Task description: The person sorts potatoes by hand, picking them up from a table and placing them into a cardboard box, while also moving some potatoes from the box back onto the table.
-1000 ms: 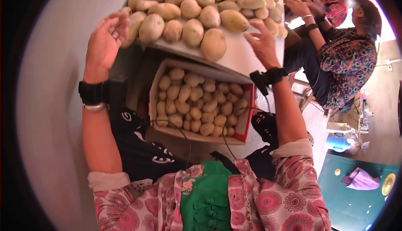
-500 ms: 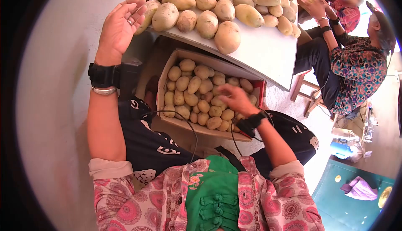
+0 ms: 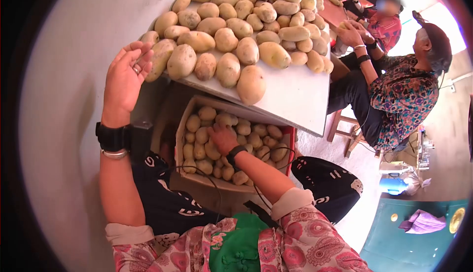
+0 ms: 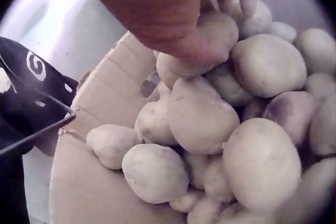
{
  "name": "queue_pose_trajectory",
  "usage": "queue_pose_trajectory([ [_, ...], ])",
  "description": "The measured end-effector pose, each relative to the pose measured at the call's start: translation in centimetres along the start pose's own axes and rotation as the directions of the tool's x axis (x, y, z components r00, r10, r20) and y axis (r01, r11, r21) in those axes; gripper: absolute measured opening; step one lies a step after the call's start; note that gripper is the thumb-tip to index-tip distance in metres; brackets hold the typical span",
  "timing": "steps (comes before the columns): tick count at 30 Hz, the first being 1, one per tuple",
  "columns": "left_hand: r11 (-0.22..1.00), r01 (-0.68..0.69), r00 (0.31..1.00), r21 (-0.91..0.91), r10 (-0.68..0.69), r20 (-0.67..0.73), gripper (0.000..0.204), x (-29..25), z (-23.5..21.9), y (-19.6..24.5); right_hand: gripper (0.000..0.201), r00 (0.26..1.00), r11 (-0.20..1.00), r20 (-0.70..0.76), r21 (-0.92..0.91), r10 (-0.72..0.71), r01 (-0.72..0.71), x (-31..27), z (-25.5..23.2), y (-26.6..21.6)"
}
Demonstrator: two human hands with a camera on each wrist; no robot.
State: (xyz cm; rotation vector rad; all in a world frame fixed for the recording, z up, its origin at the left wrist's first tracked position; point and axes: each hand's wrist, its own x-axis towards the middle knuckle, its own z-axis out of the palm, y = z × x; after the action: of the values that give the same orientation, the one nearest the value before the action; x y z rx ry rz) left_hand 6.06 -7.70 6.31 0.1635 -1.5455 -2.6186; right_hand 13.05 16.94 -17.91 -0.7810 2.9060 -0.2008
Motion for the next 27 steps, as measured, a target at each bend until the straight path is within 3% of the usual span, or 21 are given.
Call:
queue_pose_trajectory([
  [4,1.000,-0.005,1.000,-0.012,0.005,0.015,0.019,0.4,0.2,-0.4,0.038,0.998,0.998,0.042,0.060,-0.036,0.034,0.2,-1.0,0.7],
  [6,0.999,0.039,0.999,-0.014,-0.039,0.034,0.019,0.5,-0.2,-0.4,0.039,0.985,0.960,0.167,0.278,-0.041,-0.007,-0.6,-2.6,0.5],
  [10,0.999,-0.017,0.999,-0.050,0.015,-0.040,0.019,0.6,-0.5,0.1,0.035,0.990,0.985,0.137,0.173,-0.037,0.013,-4.1,-1.1,0.9],
  [11,0.999,-0.024,0.999,-0.044,0.022,-0.045,0.019,0.9,-0.9,0.5,0.037,0.984,0.978,0.180,0.200,0.016,-0.053,-5.0,-2.4,0.6],
  [13,0.983,-0.156,0.961,-0.099,0.128,-0.245,0.019,1.3,-1.7,1.2,0.040,0.972,0.966,0.226,0.228,0.065,-0.118,-6.6,-3.2,1.5],
  [15,0.981,-0.160,0.952,-0.107,0.125,-0.281,0.020,1.1,-1.6,1.5,0.053,0.900,0.738,0.356,0.532,0.251,-0.416,-8.1,-2.5,3.9],
  [16,0.978,-0.173,0.939,-0.116,0.128,-0.320,0.021,1.1,-1.6,1.9,0.053,0.903,0.740,0.352,0.533,0.246,-0.410,-9.0,-2.4,5.1],
  [18,0.982,-0.150,0.948,-0.118,0.109,-0.298,0.021,1.1,-1.6,1.9,0.058,0.864,0.637,0.389,0.586,0.320,-0.500,-10.6,-2.5,7.4],
  [19,0.986,-0.135,0.960,-0.101,0.105,-0.261,0.021,0.9,-1.2,1.7,0.058,0.861,0.641,0.394,0.579,0.321,-0.504,-11.3,-3.2,7.9],
  [21,0.990,-0.097,0.981,-0.101,0.078,-0.177,0.022,0.8,-0.8,1.3,0.043,0.890,0.508,0.234,0.751,0.391,-0.421,-13.0,-6.1,8.1],
  [22,0.989,-0.096,0.982,-0.109,0.076,-0.171,0.022,1.0,-0.8,1.0,0.043,0.888,0.511,0.230,0.748,0.398,-0.423,-13.5,-7.5,8.2],
  [24,0.992,-0.070,0.989,-0.108,0.055,-0.141,0.021,1.2,-0.9,0.9,0.045,0.891,0.421,0.069,0.863,0.448,-0.279,-14.1,-10.2,8.2],
  [27,0.993,-0.055,0.990,-0.107,0.040,-0.134,0.021,1.2,-0.4,0.7,0.047,0.854,0.441,0.005,0.854,0.521,-0.274,-14.2,-13.9,9.9],
])
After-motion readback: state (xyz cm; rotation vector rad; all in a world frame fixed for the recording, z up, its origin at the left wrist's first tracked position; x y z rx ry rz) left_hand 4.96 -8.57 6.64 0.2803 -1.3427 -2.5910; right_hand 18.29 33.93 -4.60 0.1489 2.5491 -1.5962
